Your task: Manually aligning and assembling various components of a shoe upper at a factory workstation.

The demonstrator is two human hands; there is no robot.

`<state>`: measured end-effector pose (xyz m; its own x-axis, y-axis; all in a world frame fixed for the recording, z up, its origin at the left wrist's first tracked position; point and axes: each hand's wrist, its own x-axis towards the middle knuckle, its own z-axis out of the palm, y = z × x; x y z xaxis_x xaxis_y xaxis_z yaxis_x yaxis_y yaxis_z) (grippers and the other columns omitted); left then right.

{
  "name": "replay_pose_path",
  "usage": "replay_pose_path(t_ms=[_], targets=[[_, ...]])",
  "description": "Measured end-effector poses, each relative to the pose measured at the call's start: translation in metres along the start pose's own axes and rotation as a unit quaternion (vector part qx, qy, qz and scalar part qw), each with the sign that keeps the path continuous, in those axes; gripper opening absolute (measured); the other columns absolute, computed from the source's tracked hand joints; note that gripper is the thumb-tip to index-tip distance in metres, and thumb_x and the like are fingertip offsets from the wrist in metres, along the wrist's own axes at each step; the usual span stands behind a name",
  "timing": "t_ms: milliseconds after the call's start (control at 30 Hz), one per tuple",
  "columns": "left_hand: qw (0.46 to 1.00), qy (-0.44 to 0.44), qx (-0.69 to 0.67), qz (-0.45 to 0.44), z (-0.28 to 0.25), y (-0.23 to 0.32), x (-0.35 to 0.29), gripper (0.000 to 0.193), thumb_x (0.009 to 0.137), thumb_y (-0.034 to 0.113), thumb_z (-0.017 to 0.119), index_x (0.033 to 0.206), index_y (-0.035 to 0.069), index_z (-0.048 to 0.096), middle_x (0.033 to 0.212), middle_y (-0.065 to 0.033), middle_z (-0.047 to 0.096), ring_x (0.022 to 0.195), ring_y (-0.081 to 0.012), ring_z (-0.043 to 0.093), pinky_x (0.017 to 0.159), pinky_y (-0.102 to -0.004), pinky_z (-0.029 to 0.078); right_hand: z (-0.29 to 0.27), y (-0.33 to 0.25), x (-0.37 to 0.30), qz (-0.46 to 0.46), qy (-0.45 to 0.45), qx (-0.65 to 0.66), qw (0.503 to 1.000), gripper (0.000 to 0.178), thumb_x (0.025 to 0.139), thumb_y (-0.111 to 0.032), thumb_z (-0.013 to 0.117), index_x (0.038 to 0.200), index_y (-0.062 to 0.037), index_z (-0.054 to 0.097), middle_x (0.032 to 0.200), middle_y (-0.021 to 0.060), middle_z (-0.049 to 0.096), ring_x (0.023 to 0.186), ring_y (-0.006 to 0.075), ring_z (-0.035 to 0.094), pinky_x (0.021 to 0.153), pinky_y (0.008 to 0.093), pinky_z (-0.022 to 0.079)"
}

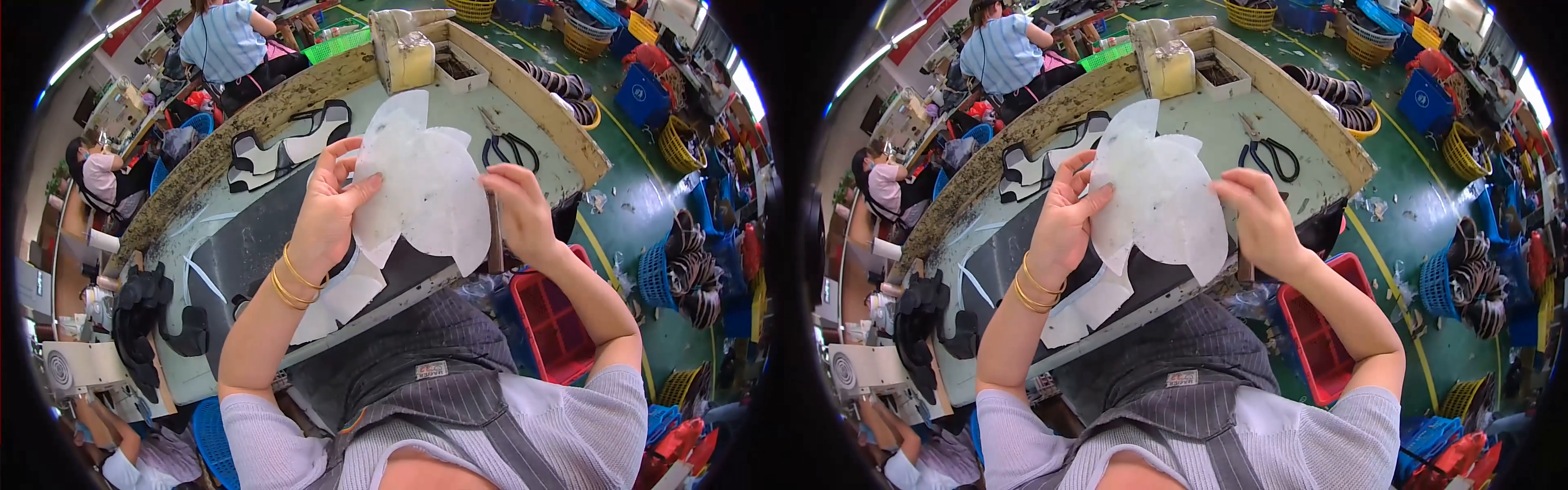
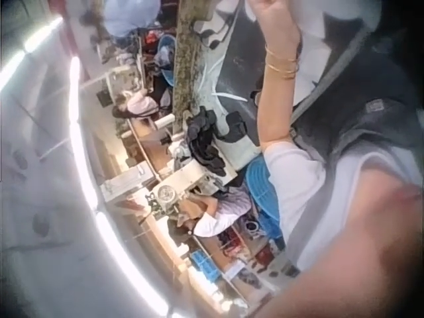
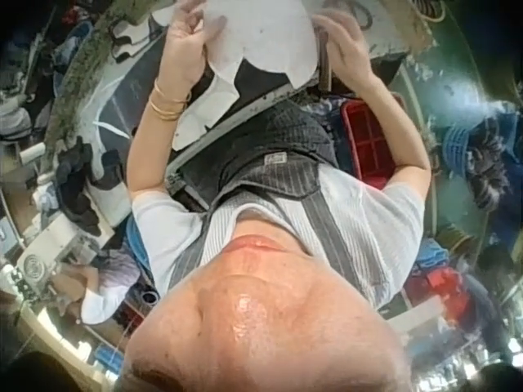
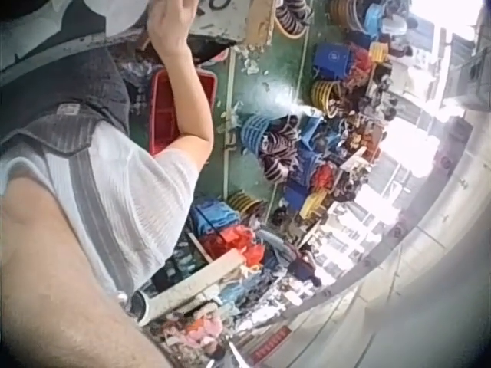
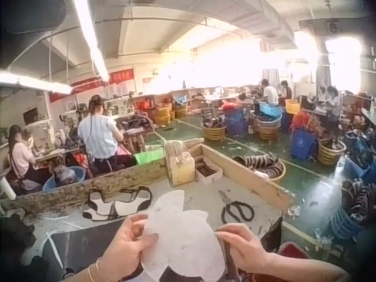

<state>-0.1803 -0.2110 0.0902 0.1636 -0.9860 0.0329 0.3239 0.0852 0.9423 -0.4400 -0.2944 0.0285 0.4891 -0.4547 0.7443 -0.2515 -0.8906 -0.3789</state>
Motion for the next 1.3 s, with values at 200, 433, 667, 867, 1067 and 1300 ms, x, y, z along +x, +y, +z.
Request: replay_pose_path(t_ms=[200,433,667,867,1067,1300], targets=[[0.998,0.023,0.05,0.001,0.019,-0.002,-0.017,0.045,0.084,-0.002,0.066,0.124,0.005,0.048,0.11,-0.0071,0.058,0.095,-0.0153,0.06,0.084,-0.0308,0.052,-0.001,-0.018,0.017,0.36,-0.11,0.511,0.773,0.046,0.092,-0.012,0.062,0.132,0.0016,0.045,0.116,0.0105,0.062,0.103,0.0137,0.06,0.084,0.0285,0.049],[0.99,-0.03,0.05,-0.128,0.036,0.007,-0.023,0.03,0.097,0.019,0.055,0.122,0.003,0.053,0.105,-0.0071,0.064,0.091,-0.0123,0.063,0.079,-0.0281,0.053,0.001,-0.025,0.031,0.348,-0.088,0.521,0.774,0.037,0.09,-0.009,0.063,0.126,-0.0072,0.053,0.091,0.0007,0.062,0.084,0.0064,0.059,0.075,0.0215,0.049],[0.993,0.012,0.007,-0.119,0.022,-0.011,-0.025,0.025,0.097,0.019,0.053,0.114,0.001,0.055,0.103,-0.0073,0.065,0.088,-0.0145,0.064,0.076,-0.0298,0.054,0.015,-0.04,0.026,-0.058,0.088,0.068,0.992,0.019,0.073,0.007,0.067,0.088,-0.0039,0.063,0.084,0.007,0.06,0.081,0.0231,0.059,0.074,0.0314,0.049],[0.989,0.115,-0.062,-0.067,-0.007,-0.018,-0.011,0.019,0.096,0.014,0.051,0.109,0.002,0.057,0.101,-0.0077,0.065,0.087,-0.0158,0.064,0.078,-0.0303,0.053,-0.01,-0.098,-0.012,-0.26,-0.039,0.04,0.964,0.017,0.065,-0.003,0.069,0.081,-0.0022,0.066,0.088,0.0079,0.062,0.084,0.0257,0.064,0.069,0.0355,0.057],[0.982,0.159,-0.094,-0.04,-0.016,-0.006,-0.012,0.027,0.099,0.026,0.048,0.113,0.004,0.056,0.101,-0.0052,0.065,0.089,-0.0146,0.064,0.08,-0.0298,0.053,-0.034,-0.101,-0.019,-0.226,-0.011,0.063,0.972,0.02,0.061,0.001,0.069,0.081,0.0015,0.064,0.086,0.0096,0.061,0.082,0.028,0.065,0.068,0.0358,0.06],[0.964,0.248,-0.092,0.032,-0.062,0.009,-0.01,0.028,0.1,0.029,0.046,0.119,0.01,0.054,0.113,-0.0019,0.064,0.102,-0.0169,0.062,0.089,-0.0345,0.05,-0.058,-0.102,-0.027,0.007,-0.019,0.192,0.981,0.017,0.077,0.01,0.059,0.088,-0.0029,0.059,0.087,0.0099,0.059,0.075,0.0252,0.062,0.064,0.0336,0.05]])
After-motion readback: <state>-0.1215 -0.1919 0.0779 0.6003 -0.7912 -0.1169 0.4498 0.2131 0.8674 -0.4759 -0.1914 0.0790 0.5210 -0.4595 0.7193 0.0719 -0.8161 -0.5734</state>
